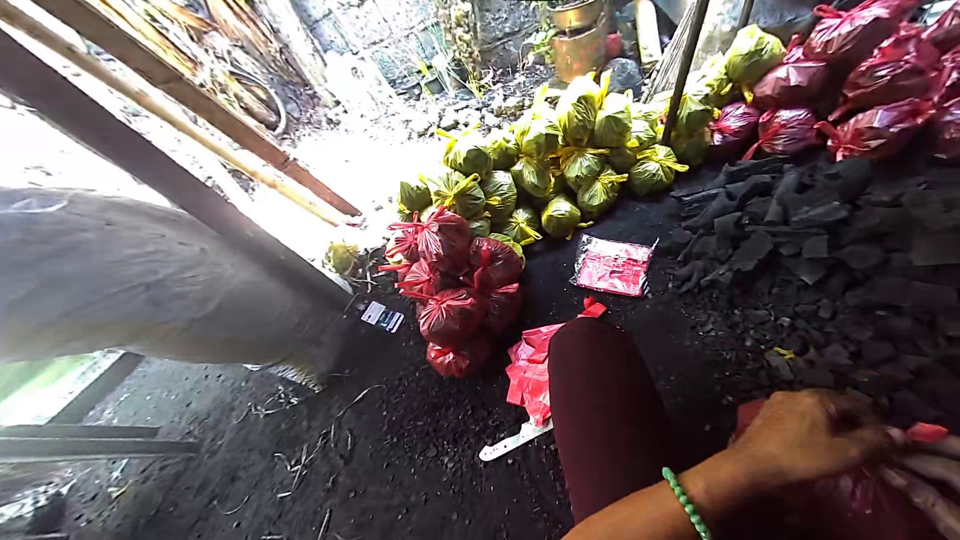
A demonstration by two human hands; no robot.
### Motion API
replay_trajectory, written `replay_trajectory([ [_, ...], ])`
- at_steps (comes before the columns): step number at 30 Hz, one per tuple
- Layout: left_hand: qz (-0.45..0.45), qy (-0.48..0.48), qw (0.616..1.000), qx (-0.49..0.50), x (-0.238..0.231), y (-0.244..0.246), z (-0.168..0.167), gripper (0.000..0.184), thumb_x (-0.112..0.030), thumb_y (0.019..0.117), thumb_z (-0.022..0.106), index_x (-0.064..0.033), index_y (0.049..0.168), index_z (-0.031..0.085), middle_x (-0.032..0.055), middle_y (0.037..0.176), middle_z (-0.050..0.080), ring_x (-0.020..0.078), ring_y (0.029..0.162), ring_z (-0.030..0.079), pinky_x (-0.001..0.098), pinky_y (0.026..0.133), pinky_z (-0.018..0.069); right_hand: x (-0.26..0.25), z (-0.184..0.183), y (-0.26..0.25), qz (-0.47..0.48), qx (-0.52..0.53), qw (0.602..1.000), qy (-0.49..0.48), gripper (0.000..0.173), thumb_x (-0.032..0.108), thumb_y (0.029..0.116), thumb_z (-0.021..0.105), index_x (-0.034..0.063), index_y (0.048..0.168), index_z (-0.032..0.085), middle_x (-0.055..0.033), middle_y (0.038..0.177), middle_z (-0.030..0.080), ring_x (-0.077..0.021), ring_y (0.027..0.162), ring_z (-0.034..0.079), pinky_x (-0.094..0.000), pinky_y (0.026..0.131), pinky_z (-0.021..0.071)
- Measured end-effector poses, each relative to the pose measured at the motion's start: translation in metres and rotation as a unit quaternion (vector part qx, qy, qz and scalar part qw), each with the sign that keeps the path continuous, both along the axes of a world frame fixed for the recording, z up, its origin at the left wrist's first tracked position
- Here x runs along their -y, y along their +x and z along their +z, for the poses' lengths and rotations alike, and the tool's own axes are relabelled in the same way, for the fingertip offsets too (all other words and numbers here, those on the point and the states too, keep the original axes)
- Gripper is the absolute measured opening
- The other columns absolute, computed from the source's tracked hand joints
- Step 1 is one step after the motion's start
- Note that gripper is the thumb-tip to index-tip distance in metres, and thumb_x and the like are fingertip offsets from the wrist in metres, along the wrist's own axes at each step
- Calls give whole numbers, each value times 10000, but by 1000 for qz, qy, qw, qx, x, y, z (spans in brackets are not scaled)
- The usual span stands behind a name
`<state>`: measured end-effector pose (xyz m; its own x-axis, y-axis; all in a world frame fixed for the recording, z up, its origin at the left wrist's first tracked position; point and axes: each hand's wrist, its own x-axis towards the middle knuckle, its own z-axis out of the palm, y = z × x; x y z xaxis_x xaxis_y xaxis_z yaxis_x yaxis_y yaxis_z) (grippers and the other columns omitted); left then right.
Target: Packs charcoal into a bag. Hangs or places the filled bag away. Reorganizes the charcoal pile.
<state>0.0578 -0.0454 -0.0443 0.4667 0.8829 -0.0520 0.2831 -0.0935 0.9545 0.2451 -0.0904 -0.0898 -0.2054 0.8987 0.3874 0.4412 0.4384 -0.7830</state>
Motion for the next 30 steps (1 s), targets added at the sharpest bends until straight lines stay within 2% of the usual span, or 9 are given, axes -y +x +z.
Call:
replay_trajectory([
  [3, -22, -11, 994, -103, -4, -4, 2, 275, -170, 1033, 579, 64, 1034, 724, 220, 1001, 715, 336, 997, 682, 537, 917, 504, 2, -2, -7, -3, 71, 995, 74, 258, 104, 984, 613, -125, 886, 679, -437, 1269, 527, -344, 1188, 600, -305, 1047, 478],
  [8, -35, 48, 985, -159, -3, -9, 3, 307, -210, 1033, 611, 40, 1197, 679, 225, 1100, 700, 346, 1039, 684, 535, 942, 531, -7, -18, -6, -40, 1, 999, 9, 325, 255, 988, 571, -36, 958, 713, -83, 970, 715, -13, 952, 655, -158, 892, 517],
  [12, -49, 72, 986, -145, 4, -8, -4, 257, -152, 1032, 598, 51, 1151, 702, 227, 1117, 676, 343, 1028, 675, 510, 923, 539, -10, -19, -8, -33, -29, 999, -15, 231, 174, 966, 581, 0, 968, 734, -51, 1062, 734, -38, 1034, 678, -192, 952, 535],
  [14, -45, -57, 995, -74, 5, -9, 0, 250, -136, 1052, 562, 55, 1130, 704, 147, 1018, 682, 203, 908, 645, 367, 858, 525, -6, -23, -9, -35, -30, 999, 9, 220, 146, 948, 596, -3, 972, 756, -78, 1087, 744, -72, 1061, 689, -214, 971, 536],
  [16, 4, -255, 964, 74, 7, -7, -4, 196, -124, 1077, 488, 2, 1025, 629, -13, 752, 543, 21, 593, 471, 171, 565, 419, -1, -25, -8, -33, -69, 997, 5, 226, 224, 922, 690, 22, 998, 757, -25, 1057, 752, -28, 1022, 691, -183, 945, 547],
  [20, 75, -405, 881, 231, 13, -3, -8, 221, -124, 1092, 444, -47, 956, 600, -44, 687, 542, 7, 512, 453, 150, 495, 420, -1, -21, -2, -11, -151, 988, -41, 395, 476, 780, 831, 181, 1003, 694, 107, 1002, 684, 15, 942, 653, -178, 854, 568],
  [23, 32, -325, 930, 168, 16, -1, -2, 201, -88, 1080, 453, -29, 981, 617, -55, 706, 546, -14, 532, 441, 142, 518, 410, -3, -11, -12, -76, -148, 986, -2, 328, 436, 928, 705, 153, 772, 647, 113, 786, 591, 68, 740, 579, -101, 684, 503],
  [26, -34, -76, 997, -5, 20, -6, 7, 196, -96, 1045, 544, 23, 1059, 698, 32, 911, 627, 57, 706, 538, 220, 663, 472, -6, 1, -21, -127, -75, 986, 75, 341, 208, 946, 640, 56, 649, 569, 33, 685, 498, 33, 650, 495, -94, 621, 425],
  [30, -87, 196, 963, -164, 18, -11, 12, 180, -127, 986, 621, -3, 1017, 748, 148, 967, 681, 259, 825, 689, 446, 727, 584, -9, 10, -18, -149, 82, 961, 218, 323, 131, 857, 644, 50, 573, 514, -68, 620, 521, -171, 642, 561, -270, 610, 468],
])
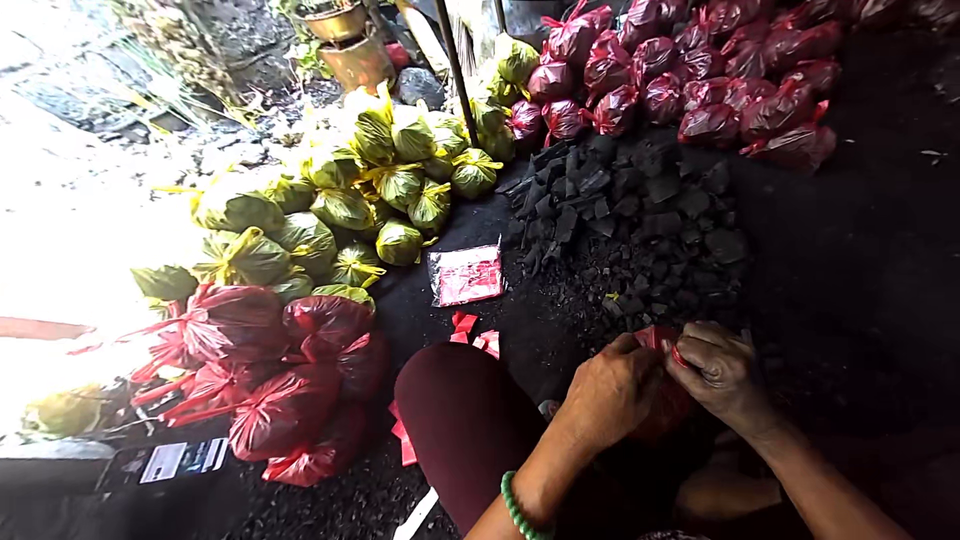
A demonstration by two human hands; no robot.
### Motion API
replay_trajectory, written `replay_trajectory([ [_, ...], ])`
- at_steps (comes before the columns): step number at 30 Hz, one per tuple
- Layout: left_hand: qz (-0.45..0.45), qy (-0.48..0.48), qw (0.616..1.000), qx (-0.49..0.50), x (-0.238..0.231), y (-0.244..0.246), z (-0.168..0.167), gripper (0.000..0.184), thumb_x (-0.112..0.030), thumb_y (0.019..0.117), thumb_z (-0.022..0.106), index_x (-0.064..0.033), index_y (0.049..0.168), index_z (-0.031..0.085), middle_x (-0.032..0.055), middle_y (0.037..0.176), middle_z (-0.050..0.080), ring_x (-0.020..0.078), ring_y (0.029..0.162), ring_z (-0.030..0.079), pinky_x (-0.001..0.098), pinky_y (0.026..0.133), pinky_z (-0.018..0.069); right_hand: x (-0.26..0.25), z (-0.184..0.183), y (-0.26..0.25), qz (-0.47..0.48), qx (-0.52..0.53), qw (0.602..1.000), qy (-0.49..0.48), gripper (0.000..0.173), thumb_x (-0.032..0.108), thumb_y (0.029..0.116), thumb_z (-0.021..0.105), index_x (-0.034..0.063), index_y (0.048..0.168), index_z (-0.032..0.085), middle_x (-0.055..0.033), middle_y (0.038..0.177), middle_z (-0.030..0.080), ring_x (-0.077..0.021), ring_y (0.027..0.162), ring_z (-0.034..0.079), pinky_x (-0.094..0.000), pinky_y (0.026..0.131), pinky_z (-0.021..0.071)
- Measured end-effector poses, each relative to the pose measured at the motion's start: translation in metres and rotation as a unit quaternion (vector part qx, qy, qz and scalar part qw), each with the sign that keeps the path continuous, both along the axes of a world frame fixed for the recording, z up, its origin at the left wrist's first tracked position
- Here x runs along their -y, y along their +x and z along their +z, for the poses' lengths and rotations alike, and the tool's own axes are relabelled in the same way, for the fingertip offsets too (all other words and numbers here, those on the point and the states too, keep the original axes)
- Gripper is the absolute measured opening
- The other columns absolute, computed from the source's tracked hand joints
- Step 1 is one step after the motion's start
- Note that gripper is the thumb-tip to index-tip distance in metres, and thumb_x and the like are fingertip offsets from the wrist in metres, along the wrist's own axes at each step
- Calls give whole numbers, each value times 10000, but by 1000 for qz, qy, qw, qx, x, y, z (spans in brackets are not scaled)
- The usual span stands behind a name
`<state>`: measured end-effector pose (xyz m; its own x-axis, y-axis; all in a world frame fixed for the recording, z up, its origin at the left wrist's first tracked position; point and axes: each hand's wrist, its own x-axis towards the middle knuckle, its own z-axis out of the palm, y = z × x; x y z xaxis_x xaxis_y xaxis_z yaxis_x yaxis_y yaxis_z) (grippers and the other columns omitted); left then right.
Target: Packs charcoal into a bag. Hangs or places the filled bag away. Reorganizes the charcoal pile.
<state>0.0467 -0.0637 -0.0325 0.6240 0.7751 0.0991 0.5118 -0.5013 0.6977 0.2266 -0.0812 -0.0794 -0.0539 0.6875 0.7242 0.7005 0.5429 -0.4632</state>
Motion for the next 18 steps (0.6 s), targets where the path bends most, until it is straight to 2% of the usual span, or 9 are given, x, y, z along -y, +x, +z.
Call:
replay_trajectory([
  [4, -21, -88, 995, -48, -12, -22, -7, 223, -180, 1023, 603, 4, 1034, 730, 141, 898, 715, 264, 800, 694, 483, 762, 569, 7, 0, 30, -20, 75, 997, 8, 346, 152, 903, 604, 53, 581, 527, -78, 610, 519, -219, 639, 574, -321, 646, 492],
  [6, -6, -142, 984, -105, -15, -30, -13, 233, -174, 1026, 591, 15, 1021, 726, 170, 892, 713, 306, 843, 696, 525, 799, 548, 13, -12, 48, -42, 94, 994, -20, 345, 140, 895, 575, 43, 570, 514, -88, 597, 508, -243, 610, 572, -361, 602, 481],
  [9, 32, -167, 971, -169, -12, -23, -9, 239, -182, 1035, 566, 8, 1049, 710, 188, 939, 706, 343, 929, 690, 555, 852, 527, 13, -22, 53, -60, 79, 993, -66, 362, 158, 896, 559, 50, 557, 492, -66, 581, 476, -214, 572, 538, -340, 543, 443],
  [11, 71, -115, 987, -81, -8, -28, -4, 176, -140, 985, 654, 0, 1073, 713, 169, 969, 712, 294, 860, 705, 495, 799, 573, 7, -20, 50, -54, 41, 992, -102, 425, 215, 956, 572, 42, 577, 490, -50, 600, 444, -161, 561, 479, -289, 519, 398],
  [12, 77, -110, 991, 4, -8, -35, 7, 194, -109, 958, 693, -9, 1124, 700, 150, 1035, 692, 232, 818, 686, 414, 751, 586, 2, -18, 48, -45, 12, 992, -120, 443, 252, 980, 587, 28, 604, 522, -45, 622, 457, -136, 571, 472, -268, 524, 392],
  [14, 52, -187, 960, 202, -7, -52, 39, 305, -80, 925, 700, -70, 1224, 638, 67, 1232, 607, 93, 840, 659, 270, 716, 598, -6, -14, 46, -7, -52, 986, -157, 399, 309, 994, 608, 8, 733, 629, -37, 722, 540, -81, 648, 519, -225, 600, 451],
  [15, 33, -218, 936, 276, -6, -62, 56, 368, -91, 901, 711, -94, 1254, 605, 46, 1330, 575, 85, 927, 679, 273, 758, 617, -10, -13, 45, 23, -81, 982, -171, 370, 319, 1001, 607, -7, 847, 691, -47, 813, 609, -66, 720, 579, -224, 673, 516],
  [16, 22, -236, 912, 335, -3, -74, 71, 433, -114, 881, 743, -106, 1285, 588, 51, 1405, 536, 133, 1020, 690, 326, 800, 639, -14, -15, 45, 50, -100, 977, -181, 366, 328, 1007, 597, -13, 946, 715, -57, 903, 651, -56, 795, 620, -225, 740, 551],
  [18, 26, -217, 879, 424, 5, -103, 101, 542, -194, 842, 793, -153, 1330, 559, 72, 1476, 505, 228, 1107, 686, 419, 825, 641, -21, -21, 45, 81, -113, 970, -199, 394, 327, 1015, 575, -44, 1024, 709, -100, 1010, 666, -69, 903, 638, -236, 829, 555],
])
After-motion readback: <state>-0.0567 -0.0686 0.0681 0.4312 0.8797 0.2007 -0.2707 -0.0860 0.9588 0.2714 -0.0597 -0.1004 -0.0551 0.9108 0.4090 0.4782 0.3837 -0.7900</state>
